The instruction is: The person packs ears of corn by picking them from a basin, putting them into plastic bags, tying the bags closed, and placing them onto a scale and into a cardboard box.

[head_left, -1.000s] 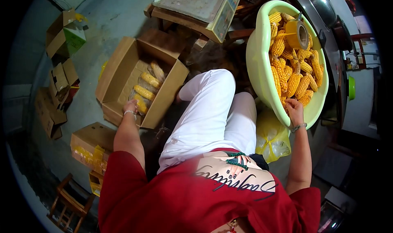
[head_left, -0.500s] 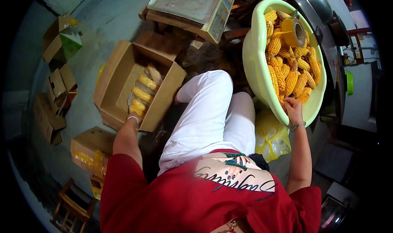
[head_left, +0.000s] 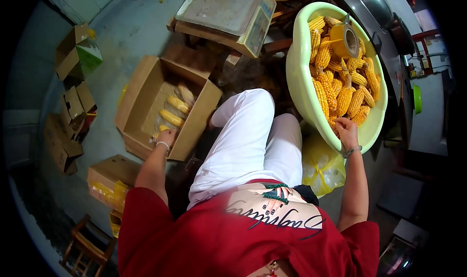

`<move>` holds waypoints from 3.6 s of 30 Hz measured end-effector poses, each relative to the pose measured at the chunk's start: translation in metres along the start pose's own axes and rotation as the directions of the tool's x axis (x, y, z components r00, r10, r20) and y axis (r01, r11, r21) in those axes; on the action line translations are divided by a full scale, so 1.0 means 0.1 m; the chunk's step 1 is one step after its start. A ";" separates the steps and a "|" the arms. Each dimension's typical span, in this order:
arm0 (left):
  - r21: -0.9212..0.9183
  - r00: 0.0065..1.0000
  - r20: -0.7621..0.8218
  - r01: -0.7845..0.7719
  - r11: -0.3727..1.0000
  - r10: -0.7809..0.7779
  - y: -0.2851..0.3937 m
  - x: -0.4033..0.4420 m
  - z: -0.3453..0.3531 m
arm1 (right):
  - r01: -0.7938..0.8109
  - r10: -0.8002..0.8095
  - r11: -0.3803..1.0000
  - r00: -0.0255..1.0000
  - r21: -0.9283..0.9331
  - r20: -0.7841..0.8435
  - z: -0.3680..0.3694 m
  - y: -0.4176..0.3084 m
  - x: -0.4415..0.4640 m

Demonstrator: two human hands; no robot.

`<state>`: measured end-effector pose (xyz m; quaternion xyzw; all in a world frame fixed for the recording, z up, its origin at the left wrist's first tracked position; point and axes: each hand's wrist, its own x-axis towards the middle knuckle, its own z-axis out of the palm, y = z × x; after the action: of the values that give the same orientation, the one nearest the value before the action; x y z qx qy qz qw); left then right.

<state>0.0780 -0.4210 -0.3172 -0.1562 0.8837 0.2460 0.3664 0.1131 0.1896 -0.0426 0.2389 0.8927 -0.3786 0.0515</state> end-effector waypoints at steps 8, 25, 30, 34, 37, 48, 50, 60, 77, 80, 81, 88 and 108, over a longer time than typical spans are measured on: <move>0.396 0.989 -0.022 -0.126 0.910 0.147 0.06 0.03 0.47 | 0.012 -0.012 1.000 1.000 -0.010 0.014 0.00 0.00 -0.02; 0.543 0.988 -0.135 0.011 0.840 0.074 -0.37 0.12 0.50 | 0.049 -0.046 0.998 0.997 -0.049 0.054 0.01 0.08 0.03; 0.286 0.760 -0.433 -0.395 0.873 0.485 0.88 -0.17 0.17 | 0.037 -0.036 0.997 0.999 -0.060 0.030 0.01 -0.03 0.00; -0.797 0.762 -0.220 -0.500 0.338 0.609 2.31 -1.00 -0.43 | 0.083 -0.084 0.996 0.996 -0.041 -0.021 0.02 -0.16 -0.07; -0.902 0.468 -0.142 -0.424 0.081 0.872 3.04 -2.26 -1.13 | 0.106 -0.106 0.994 0.991 -0.008 -0.079 0.03 -0.12 -0.08; -0.420 -0.154 -0.598 0.896 -0.144 0.787 3.80 -4.52 -0.95 | 0.323 -0.297 0.946 0.881 0.010 -0.368 0.00 0.02 -0.17; -0.409 -0.135 -0.593 0.900 -0.152 0.794 3.81 -4.61 -0.89 | 0.277 -0.177 0.937 0.902 0.213 -0.394 -0.02 -0.06 -0.23; -0.659 -0.431 -0.489 0.752 0.002 0.759 3.90 -4.53 -0.71 | 0.384 -0.067 0.797 0.823 0.466 -0.563 -0.48 0.13 -0.63; -0.977 -0.864 0.147 -0.202 -0.064 0.482 4.06 -4.37 -0.90 | -0.510 0.465 0.852 0.841 -0.117 -0.278 -0.30 2.45 -1.44; -0.983 -0.805 0.165 -0.184 0.025 0.569 3.93 -4.31 -0.75 | -0.437 0.409 0.815 0.899 -0.380 -0.155 -0.18 2.45 -1.50; -0.993 -0.766 0.102 -0.119 0.015 0.634 3.91 -4.31 -0.72 | -0.414 0.408 0.811 0.907 -0.414 -0.107 -0.14 2.40 -1.50; -0.998 -0.859 0.044 -0.059 -0.013 0.510 4.16 -4.34 -0.86 | -0.488 0.414 0.795 0.870 -0.359 -0.268 0.01 2.52 -1.41; -0.978 -0.675 0.117 -0.206 -0.035 0.728 4.05 -4.11 -0.77 | -0.791 0.781 0.577 0.607 -0.206 -0.144 0.32 2.70 -1.52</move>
<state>0.1304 -0.0879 0.1570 0.6233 0.1332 0.6201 0.4574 0.3697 0.2707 -0.1997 0.6079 0.7350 -0.1970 0.2268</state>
